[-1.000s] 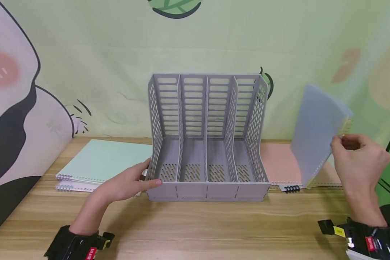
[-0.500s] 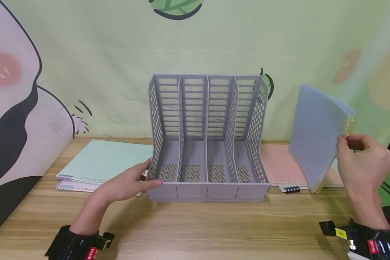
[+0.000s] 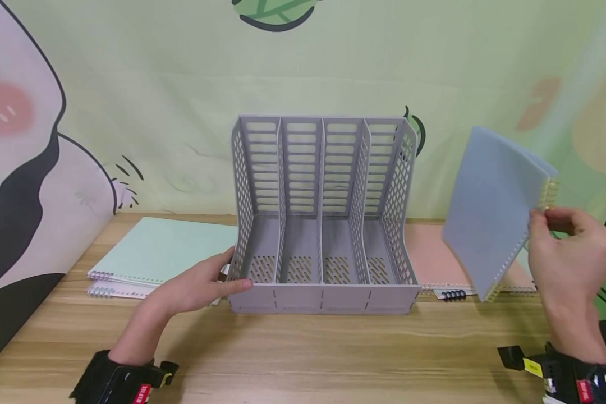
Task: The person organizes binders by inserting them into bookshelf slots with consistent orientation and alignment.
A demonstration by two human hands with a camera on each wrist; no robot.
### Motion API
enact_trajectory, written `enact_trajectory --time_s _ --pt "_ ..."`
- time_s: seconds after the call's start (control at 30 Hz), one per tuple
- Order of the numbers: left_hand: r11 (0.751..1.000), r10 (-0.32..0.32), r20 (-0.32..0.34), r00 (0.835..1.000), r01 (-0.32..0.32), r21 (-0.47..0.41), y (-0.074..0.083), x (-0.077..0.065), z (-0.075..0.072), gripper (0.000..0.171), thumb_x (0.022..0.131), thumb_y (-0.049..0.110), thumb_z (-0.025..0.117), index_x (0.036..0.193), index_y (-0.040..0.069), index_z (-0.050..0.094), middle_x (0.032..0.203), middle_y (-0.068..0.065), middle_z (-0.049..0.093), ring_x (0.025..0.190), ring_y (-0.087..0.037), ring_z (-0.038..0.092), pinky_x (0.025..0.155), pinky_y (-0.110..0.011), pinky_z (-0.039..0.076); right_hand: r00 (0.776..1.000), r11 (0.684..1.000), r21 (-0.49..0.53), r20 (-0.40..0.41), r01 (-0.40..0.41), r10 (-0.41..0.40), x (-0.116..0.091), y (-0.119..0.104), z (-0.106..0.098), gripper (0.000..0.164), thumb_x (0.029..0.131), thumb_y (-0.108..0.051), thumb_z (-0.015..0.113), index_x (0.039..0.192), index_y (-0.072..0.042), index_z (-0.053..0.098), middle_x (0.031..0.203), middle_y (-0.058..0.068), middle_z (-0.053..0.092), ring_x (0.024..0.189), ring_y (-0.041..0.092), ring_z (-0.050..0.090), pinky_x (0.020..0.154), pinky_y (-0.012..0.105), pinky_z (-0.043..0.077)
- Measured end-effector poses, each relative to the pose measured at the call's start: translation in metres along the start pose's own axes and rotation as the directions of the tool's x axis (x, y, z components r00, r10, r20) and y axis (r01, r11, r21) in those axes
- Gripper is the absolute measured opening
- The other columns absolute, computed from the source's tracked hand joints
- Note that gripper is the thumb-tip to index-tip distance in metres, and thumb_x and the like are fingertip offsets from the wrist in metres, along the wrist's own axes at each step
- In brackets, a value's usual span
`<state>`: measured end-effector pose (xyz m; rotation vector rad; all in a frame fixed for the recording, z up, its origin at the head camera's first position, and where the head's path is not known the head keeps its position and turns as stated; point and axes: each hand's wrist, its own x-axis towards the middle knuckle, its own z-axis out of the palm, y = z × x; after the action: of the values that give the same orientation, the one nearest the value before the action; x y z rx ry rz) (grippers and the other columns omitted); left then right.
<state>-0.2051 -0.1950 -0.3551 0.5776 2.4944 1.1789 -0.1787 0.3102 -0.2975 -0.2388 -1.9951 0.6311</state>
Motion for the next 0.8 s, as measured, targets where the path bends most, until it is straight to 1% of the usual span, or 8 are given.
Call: enact_trajectory --time_s 0.17,0.4,0.63,0.8 --pt "1.000 -0.001 -0.002 1.000 0.001 0.001 0.000 0.000 0.000 0.089 0.095 0.044 0.064 0.158 0.007 0.013 0.136 -0.015 0.051 0.113 -0.027 0.059 0.077 -0.032 0.050 0.999 0.999 0.005 -0.036 0.038 -0.037 0.002 -0.006 -0.004 0.031 0.097 -0.017 0.058 0.098 0.012 0.068 0.095 0.022 0.068 0.070 -0.031 0.034 0.061 0.002 0.029" --pt "1.000 -0.004 -0.002 1.000 0.004 -0.005 0.000 -0.001 -0.001 0.089 0.095 0.044 0.064 0.158 0.008 0.013 0.135 -0.015 0.052 0.113 -0.028 0.059 0.077 -0.036 0.051 0.999 1.000 0.022 -0.028 0.017 -0.017 -0.002 -0.014 -0.009 0.035 0.100 -0.021 0.056 0.101 0.012 0.066 0.101 0.019 0.066 0.076 -0.028 0.035 0.067 0.003 0.033" --pt "1.000 0.002 0.000 1.000 -0.002 -0.006 0.000 -0.001 -0.001 0.089 0.095 0.044 0.064 0.158 0.007 0.013 0.135 -0.015 0.052 0.114 -0.028 0.059 0.078 -0.037 0.051 0.997 0.996 0.074 -0.066 0.042 -0.037 -0.002 -0.021 -0.011 0.028 0.096 -0.016 0.061 0.095 0.012 0.067 0.093 0.018 0.066 0.075 -0.027 0.041 0.065 0.001 0.034" --pt "1.000 0.009 0.002 1.000 -0.009 -0.009 -0.001 0.000 0.000 0.089 0.095 0.043 0.064 0.158 0.007 0.013 0.134 -0.015 0.053 0.113 -0.027 0.059 0.078 -0.035 0.051 0.996 0.995 0.086 -0.074 0.050 -0.043 -0.005 -0.027 -0.014 0.026 0.095 -0.013 0.062 0.095 0.013 0.066 0.092 0.014 0.063 0.079 -0.025 0.042 0.067 0.002 0.036"
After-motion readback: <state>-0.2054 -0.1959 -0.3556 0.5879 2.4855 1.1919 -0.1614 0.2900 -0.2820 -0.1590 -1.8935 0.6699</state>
